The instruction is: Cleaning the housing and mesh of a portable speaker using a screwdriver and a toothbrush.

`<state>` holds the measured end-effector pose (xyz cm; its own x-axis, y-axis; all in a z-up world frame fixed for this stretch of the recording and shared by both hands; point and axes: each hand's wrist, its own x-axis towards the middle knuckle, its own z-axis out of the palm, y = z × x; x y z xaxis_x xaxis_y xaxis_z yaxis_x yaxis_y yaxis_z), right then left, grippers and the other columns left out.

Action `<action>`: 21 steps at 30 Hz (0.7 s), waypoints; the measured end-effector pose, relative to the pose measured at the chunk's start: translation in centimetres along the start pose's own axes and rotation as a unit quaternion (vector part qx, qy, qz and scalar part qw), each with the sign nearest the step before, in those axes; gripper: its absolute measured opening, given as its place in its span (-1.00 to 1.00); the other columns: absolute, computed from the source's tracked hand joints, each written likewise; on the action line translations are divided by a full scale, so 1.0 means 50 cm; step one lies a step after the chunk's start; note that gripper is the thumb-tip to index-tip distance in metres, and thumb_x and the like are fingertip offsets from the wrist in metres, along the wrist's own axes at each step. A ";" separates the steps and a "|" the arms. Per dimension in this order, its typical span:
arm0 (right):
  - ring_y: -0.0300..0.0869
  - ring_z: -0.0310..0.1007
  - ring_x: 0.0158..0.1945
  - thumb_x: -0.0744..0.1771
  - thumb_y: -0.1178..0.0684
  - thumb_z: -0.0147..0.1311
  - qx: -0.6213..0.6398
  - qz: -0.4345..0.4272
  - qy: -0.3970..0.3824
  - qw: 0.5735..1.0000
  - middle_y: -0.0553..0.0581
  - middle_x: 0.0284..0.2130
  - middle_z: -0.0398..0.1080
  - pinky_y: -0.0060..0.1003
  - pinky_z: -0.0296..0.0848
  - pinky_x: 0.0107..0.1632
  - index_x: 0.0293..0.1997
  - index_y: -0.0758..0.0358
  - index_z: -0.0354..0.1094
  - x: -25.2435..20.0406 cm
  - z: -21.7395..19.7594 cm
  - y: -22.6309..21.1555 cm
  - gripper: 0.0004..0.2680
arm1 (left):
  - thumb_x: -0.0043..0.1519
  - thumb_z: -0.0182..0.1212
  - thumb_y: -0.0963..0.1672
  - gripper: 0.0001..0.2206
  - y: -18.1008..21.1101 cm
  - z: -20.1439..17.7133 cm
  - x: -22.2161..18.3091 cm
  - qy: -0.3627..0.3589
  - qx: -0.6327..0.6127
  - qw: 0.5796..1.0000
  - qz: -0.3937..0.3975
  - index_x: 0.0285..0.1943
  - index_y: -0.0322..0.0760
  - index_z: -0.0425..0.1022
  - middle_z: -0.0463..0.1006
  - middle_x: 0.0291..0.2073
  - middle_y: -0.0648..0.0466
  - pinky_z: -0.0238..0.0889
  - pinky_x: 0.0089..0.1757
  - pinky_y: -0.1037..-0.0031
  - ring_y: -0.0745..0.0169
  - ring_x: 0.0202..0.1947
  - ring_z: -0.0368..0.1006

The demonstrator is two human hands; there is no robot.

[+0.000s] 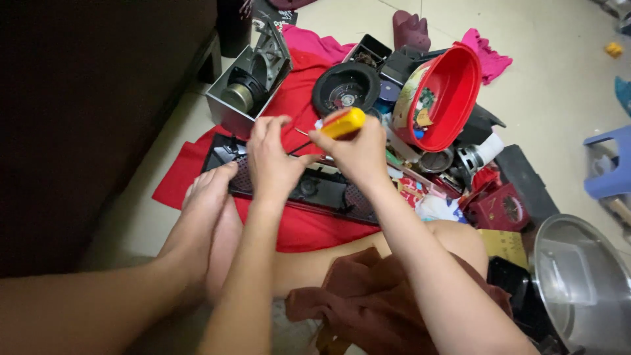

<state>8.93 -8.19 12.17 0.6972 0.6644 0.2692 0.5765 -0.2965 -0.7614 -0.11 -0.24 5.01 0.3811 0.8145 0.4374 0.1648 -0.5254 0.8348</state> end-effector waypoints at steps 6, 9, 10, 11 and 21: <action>-0.25 0.38 -0.50 0.05 0.10 0.34 0.107 0.054 0.032 0.992 0.15 -0.63 0.39 -0.46 0.37 -0.39 -0.48 0.14 0.44 -0.025 0.004 0.023 -0.84 | -0.26 0.44 -0.14 -0.63 -0.092 -0.003 0.012 -0.145 0.207 0.968 -0.006 -0.26 -0.11 0.47 0.37 -0.33 0.21 0.09 -0.10 0.39 0.21 -0.17 0.29; -0.27 0.36 -0.51 0.05 0.11 0.34 0.150 0.081 0.053 0.984 0.11 -0.63 0.38 -0.49 0.36 -0.39 -0.48 0.17 0.44 -0.030 0.000 0.025 -0.84 | -0.20 0.41 -0.11 -0.71 -0.117 0.023 0.025 -0.188 0.249 0.950 0.008 -0.31 -0.02 0.48 0.41 -0.39 0.25 0.09 -0.13 0.42 0.27 -0.20 0.30; -0.27 0.36 -0.51 0.05 0.11 0.34 0.155 0.085 0.056 0.983 0.11 -0.63 0.38 -0.49 0.36 -0.39 -0.48 0.17 0.44 -0.030 -0.003 0.028 -0.84 | -0.20 0.41 -0.11 -0.71 -0.121 0.024 0.029 -0.193 0.253 0.948 0.011 -0.31 -0.02 0.48 0.41 -0.39 0.25 0.09 -0.13 0.42 0.27 -0.20 0.30; -0.25 0.38 -0.56 0.06 0.14 0.33 0.194 0.098 0.059 0.974 0.17 -0.63 0.37 -0.47 0.41 -0.43 -0.47 0.26 0.41 -0.030 -0.008 0.032 -0.83 | -0.17 0.39 -0.09 -0.77 -0.125 0.025 0.033 -0.207 0.261 0.943 0.021 -0.35 -0.01 0.50 0.42 -0.41 0.23 0.11 -0.15 0.41 0.24 -0.21 0.30; -0.14 0.44 -0.56 0.12 0.24 0.22 0.340 0.167 0.102 0.920 0.29 -0.55 0.36 -0.28 0.54 -0.44 -0.42 0.46 0.32 -0.076 -0.035 0.049 -0.85 | -0.10 0.33 -0.07 -0.91 -0.090 0.003 0.031 -0.237 0.274 0.928 0.092 -0.46 0.10 0.53 0.47 -0.51 0.31 0.20 -0.14 0.48 0.33 -0.24 0.32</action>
<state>8.43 -12.64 10.31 0.8928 0.4505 0.0051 -0.0365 0.0836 -0.9958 -0.14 3.33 1.88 0.7842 0.5676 0.2506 0.4460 -0.7964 0.4085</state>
